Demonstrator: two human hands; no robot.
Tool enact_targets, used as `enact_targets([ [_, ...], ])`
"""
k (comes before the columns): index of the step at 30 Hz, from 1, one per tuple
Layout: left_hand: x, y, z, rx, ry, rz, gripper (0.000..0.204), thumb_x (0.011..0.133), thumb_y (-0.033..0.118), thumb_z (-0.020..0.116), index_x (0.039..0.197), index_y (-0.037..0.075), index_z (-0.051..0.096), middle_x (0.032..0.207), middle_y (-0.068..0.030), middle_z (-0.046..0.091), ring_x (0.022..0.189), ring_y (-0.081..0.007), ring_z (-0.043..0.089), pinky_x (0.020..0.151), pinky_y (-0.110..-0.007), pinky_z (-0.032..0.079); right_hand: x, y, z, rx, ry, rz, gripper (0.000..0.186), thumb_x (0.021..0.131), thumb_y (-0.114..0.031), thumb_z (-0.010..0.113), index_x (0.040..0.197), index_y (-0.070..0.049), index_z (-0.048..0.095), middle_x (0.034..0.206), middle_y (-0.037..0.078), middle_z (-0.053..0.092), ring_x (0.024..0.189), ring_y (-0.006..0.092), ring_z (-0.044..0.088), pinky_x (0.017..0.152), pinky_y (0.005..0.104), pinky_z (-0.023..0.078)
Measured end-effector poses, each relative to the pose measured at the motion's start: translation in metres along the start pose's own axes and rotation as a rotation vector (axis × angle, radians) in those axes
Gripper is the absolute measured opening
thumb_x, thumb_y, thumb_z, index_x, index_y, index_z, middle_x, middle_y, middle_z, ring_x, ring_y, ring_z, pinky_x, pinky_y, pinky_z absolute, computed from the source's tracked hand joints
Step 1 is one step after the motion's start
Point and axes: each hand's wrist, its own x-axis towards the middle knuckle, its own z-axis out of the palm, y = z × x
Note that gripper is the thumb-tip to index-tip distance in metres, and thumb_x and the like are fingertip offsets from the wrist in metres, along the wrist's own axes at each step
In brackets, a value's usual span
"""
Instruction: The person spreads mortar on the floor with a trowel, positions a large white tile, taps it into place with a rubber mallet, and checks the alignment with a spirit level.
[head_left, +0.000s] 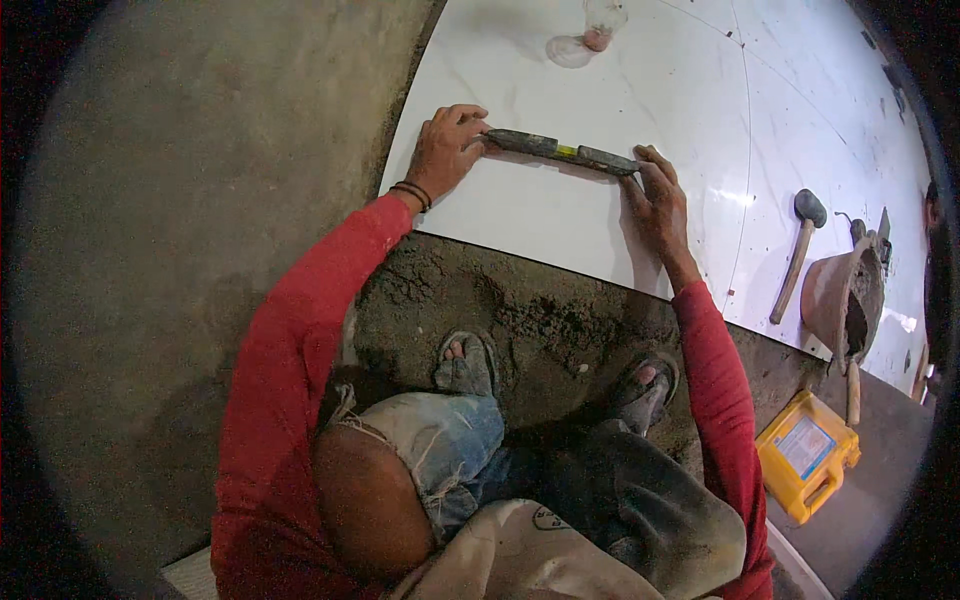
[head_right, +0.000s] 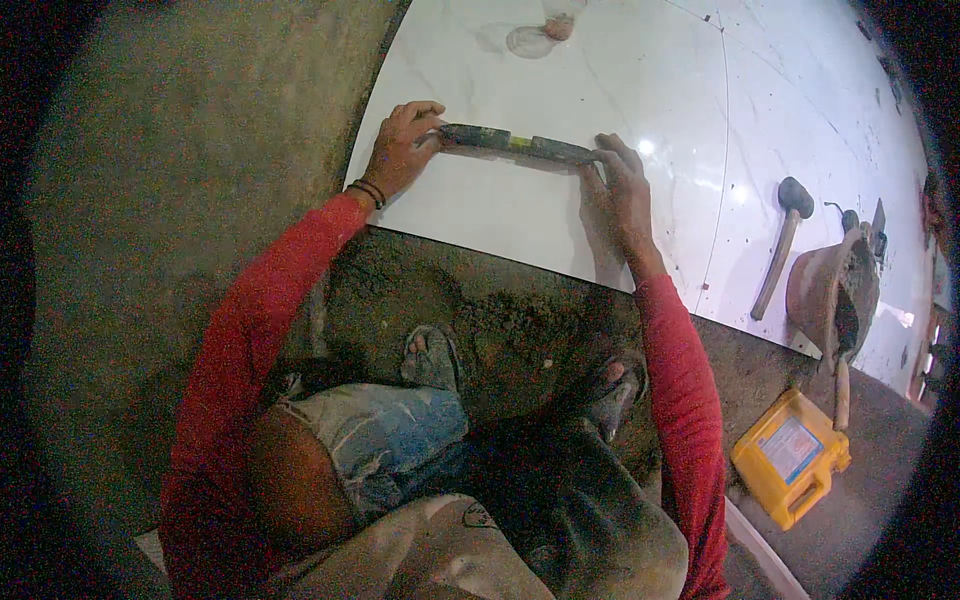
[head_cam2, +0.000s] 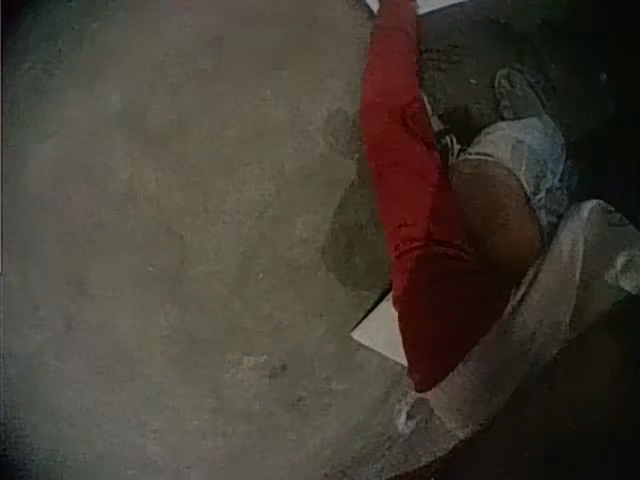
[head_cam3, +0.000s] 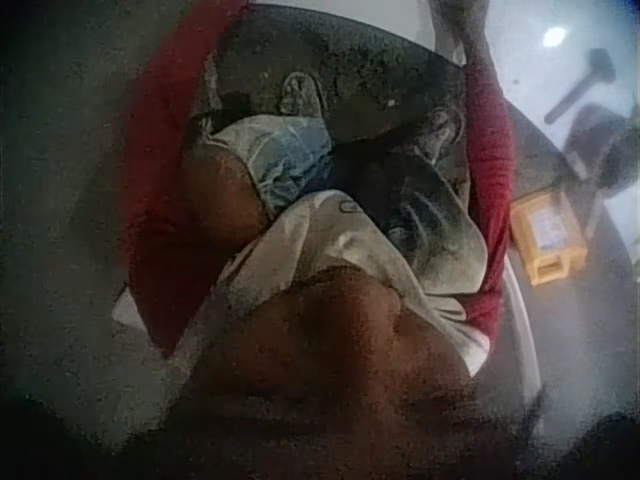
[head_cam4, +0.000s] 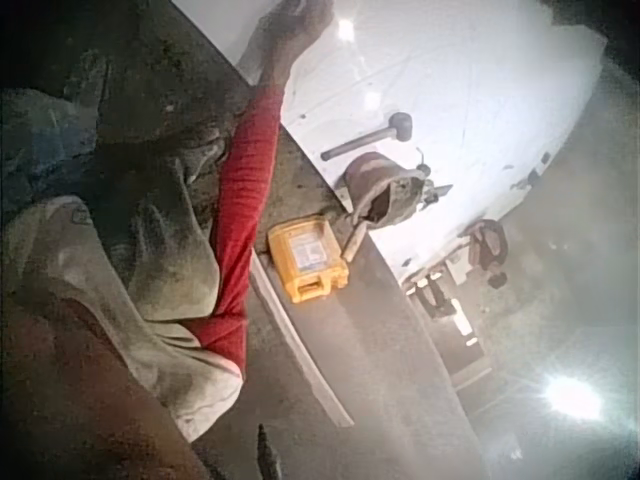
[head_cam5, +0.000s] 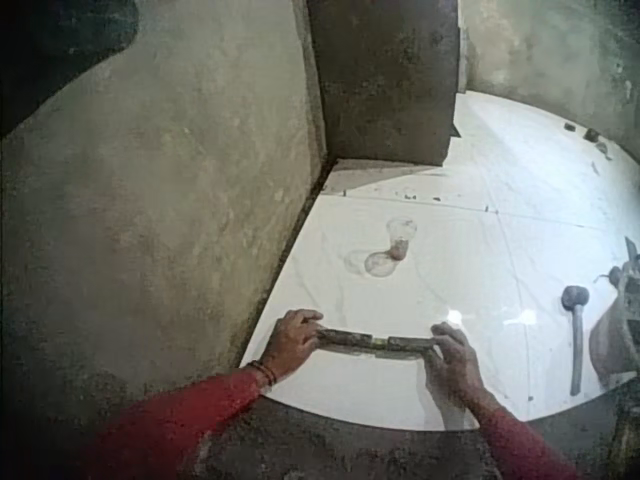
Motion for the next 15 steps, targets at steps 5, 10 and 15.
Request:
enact_targets([
  [5, 0.006, 0.006, -0.006, -0.028, -0.006, 0.021, 0.019, 0.079, 0.009, 0.073, 0.096, 0.009, 0.068, 0.119, -0.0057, 0.063, 0.109, -0.0292, 0.057, 0.092, -0.043, 0.048, -0.001, 0.001, 0.000, 0.059, 0.029, 0.002, 0.027, 0.090, -0.013, 0.069, 0.115, -0.004, 0.065, 0.137, 0.014, 0.057, 0.132, 0.0308, 0.051, 0.107, 0.0400, 0.044],
  [10, 0.006, 0.006, -0.008, -0.042, -0.050, -0.022, 0.019, 0.081, 0.013, 0.072, 0.099, 0.008, 0.068, 0.124, -0.0060, 0.061, 0.114, -0.0289, 0.055, 0.096, -0.044, 0.045, 0.000, 0.007, 0.004, 0.047, 0.052, -0.043, 0.029, 0.089, -0.011, 0.070, 0.117, -0.005, 0.065, 0.136, 0.014, 0.057, 0.133, 0.0306, 0.049, 0.108, 0.0399, 0.044],
  [15, 0.004, 0.016, -0.006, 0.016, -0.043, 0.040, 0.027, 0.081, 0.017, 0.073, 0.108, 0.015, 0.068, 0.129, -0.0033, 0.055, 0.122, -0.0246, 0.050, 0.097, -0.044, 0.039, -0.003, 0.027, -0.004, -0.042, 0.026, -0.120, 0.031, 0.089, -0.010, 0.070, 0.119, -0.003, 0.064, 0.137, 0.016, 0.056, 0.133, 0.0299, 0.049, 0.108, 0.0394, 0.043],
])
